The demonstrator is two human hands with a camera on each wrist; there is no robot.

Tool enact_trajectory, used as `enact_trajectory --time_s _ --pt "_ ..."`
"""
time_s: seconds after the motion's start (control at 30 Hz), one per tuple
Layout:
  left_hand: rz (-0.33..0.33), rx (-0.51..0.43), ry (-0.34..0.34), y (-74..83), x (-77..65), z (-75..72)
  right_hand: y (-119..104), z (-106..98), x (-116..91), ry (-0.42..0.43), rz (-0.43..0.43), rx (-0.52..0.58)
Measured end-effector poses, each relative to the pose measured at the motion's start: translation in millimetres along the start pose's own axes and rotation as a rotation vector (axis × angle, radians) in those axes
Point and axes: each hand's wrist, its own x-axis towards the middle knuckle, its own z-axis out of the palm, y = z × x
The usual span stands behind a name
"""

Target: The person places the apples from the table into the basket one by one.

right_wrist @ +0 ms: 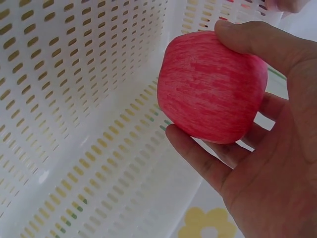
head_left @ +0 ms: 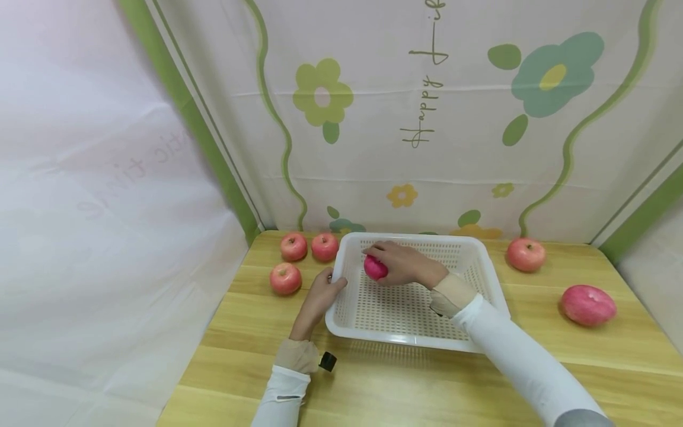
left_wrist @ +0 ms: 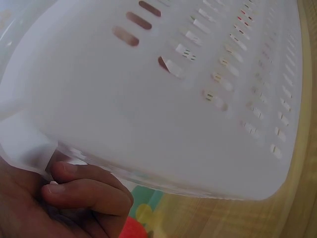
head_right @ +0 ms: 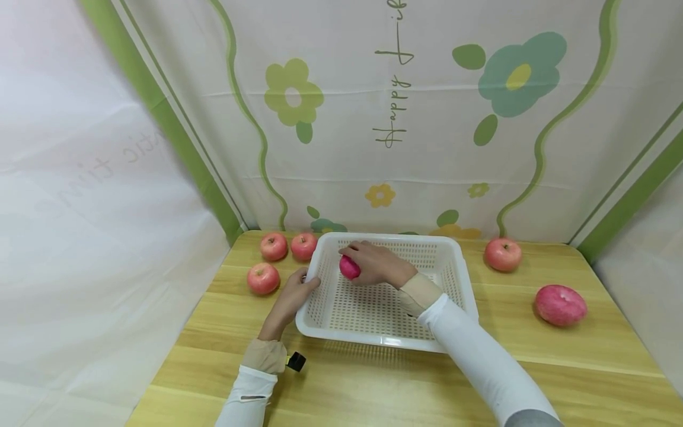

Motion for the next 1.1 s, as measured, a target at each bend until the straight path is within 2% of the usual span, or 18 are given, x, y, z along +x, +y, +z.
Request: enact_trajectory --time_s 0.43,0.9,1.1 --pt "-0.002 -0.004 -0.016 1.4 0.6 -0.7 0.8 3.2 7.2 -0.013 0.002 -0.016" --pt "-0.012 0.021 0.004 2.7 -0.5 0.3 -0.7 8.7 14.5 -0.027 -0.017 0.006" --pt "-0.013 0.016 0.003 2.3 -0.3 0.9 -0.8 12.8 17.3 -0.057 -0.013 -0.005"
